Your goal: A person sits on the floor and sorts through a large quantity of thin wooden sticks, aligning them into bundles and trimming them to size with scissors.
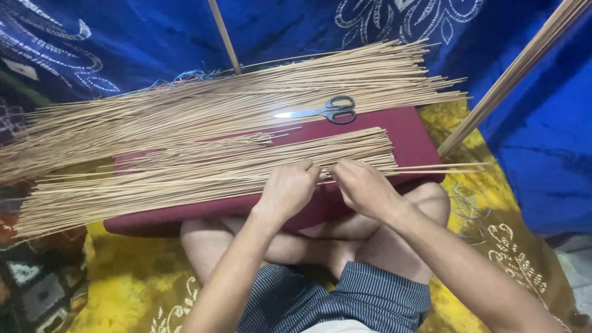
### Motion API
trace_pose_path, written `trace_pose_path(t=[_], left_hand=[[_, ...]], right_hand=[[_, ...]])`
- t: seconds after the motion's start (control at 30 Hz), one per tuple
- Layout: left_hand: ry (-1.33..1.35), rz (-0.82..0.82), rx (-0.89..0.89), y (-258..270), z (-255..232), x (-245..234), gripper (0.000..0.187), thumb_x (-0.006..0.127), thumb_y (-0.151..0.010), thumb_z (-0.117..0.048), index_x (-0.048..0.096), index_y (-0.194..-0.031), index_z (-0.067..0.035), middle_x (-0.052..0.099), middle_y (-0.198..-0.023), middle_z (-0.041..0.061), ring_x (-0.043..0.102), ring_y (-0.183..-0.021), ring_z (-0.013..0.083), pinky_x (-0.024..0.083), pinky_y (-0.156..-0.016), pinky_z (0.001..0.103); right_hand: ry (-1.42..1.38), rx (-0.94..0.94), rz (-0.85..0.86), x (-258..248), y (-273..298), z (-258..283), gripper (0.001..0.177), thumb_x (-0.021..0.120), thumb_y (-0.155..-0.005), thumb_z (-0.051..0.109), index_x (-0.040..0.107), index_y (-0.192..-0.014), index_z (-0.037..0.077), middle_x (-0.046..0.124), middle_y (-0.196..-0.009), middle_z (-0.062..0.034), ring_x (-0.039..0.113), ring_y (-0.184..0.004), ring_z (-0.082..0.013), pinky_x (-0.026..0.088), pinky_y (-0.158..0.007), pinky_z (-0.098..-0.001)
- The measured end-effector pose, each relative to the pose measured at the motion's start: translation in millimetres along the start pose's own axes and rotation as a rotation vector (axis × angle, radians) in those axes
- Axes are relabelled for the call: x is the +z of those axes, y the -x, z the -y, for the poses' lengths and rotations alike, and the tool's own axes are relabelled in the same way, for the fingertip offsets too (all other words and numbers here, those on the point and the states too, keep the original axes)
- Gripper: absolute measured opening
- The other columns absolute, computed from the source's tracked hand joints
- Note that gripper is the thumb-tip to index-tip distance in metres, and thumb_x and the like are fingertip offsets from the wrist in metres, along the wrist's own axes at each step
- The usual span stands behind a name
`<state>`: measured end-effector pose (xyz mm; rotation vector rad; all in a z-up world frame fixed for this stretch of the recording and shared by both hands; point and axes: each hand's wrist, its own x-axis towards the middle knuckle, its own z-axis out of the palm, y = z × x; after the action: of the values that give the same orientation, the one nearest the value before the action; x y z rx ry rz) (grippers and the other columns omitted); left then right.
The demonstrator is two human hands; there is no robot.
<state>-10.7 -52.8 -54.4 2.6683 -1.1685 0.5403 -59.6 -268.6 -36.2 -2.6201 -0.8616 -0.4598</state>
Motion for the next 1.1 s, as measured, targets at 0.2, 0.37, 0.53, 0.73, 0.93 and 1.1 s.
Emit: trace_pose_path(t=[0.2, 0.37, 0.53, 0.73, 0.93, 1.1], left_hand=[[0.004, -0.016, -0.046, 22.5, 27.8, -53.0, 0.019, 0.070, -0.092, -0.021, 0.070, -0.110, -0.017, 0.066, -0.086, 0.001, 0.074, -0.080, 0.0248, 0.059, -0.067, 0.037], [0.017, -0.076, -0.023, 31.7, 34.9, -36.8, 0.009, 0.061, -0.098, -0.022, 0.066, -0.091, -0.018, 0.059, -0.074, 0.000, 0.070, -0.072, 0.0231, 0.057, -0.063, 0.035], [0.054, -0.095, 0.010, 14.5, 10.2, -14.3, 0.010, 0.059, -0.098, -0.022, 0.065, -0.090, -0.019, 0.059, -0.072, -0.003, 0.070, -0.069, 0.0207, 0.056, -0.059, 0.034], [0.051, -0.137, 0.013, 17.4, 18.9, -32.1, 0.008, 0.067, -0.091, -0.022, 0.066, -0.086, -0.016, 0.060, -0.071, 0.001, 0.069, -0.066, 0.0243, 0.056, -0.058, 0.037], [0.051, -0.080, -0.030, 25.5, 42.3, -32.3, 0.008, 0.072, -0.092, -0.024, 0.069, -0.089, -0.018, 0.064, -0.071, 0.002, 0.071, -0.071, 0.0275, 0.055, -0.063, 0.040], [0.139, -0.083, 0.005, 13.5, 15.7, -18.8, 0.015, 0.068, -0.095, -0.024, 0.069, -0.081, -0.019, 0.065, -0.066, 0.001, 0.071, -0.067, 0.0261, 0.055, -0.059, 0.038]], right_hand=[[-0.007, 0.063, 0.070, -18.1, 12.9, -20.9, 0.008, 0.053, -0.092, 0.002, 0.058, -0.096, 0.008, 0.056, -0.080, -0.0126, 0.066, -0.082, -0.0394, 0.053, -0.073, -0.0486], [-0.004, 0.096, 0.110, -32.6, 2.6, -0.9, 0.005, 0.056, -0.093, 0.009, 0.059, -0.096, 0.007, 0.059, -0.079, -0.0140, 0.068, -0.082, -0.0395, 0.054, -0.072, -0.0493], [-0.018, 0.014, 0.101, -15.6, -16.5, 27.6, 0.011, 0.056, -0.095, 0.012, 0.061, -0.102, 0.004, 0.060, -0.082, -0.0170, 0.068, -0.084, -0.0431, 0.056, -0.071, -0.0501], [0.001, 0.055, 0.113, -11.0, 3.6, 6.8, 0.012, 0.051, -0.095, 0.009, 0.058, -0.105, 0.006, 0.060, -0.084, -0.0157, 0.068, -0.083, -0.0421, 0.056, -0.068, -0.0500], [-0.036, 0.226, 0.215, -16.9, 21.5, -8.7, 0.019, 0.052, -0.097, 0.011, 0.064, -0.111, 0.006, 0.071, -0.094, -0.0160, 0.074, -0.094, -0.0396, 0.059, -0.079, -0.0487], [-0.205, 0.243, 0.168, -10.9, -2.2, 23.8, 0.023, 0.051, -0.100, 0.015, 0.067, -0.113, 0.004, 0.072, -0.095, -0.0213, 0.073, -0.097, -0.0421, 0.059, -0.080, -0.0492]])
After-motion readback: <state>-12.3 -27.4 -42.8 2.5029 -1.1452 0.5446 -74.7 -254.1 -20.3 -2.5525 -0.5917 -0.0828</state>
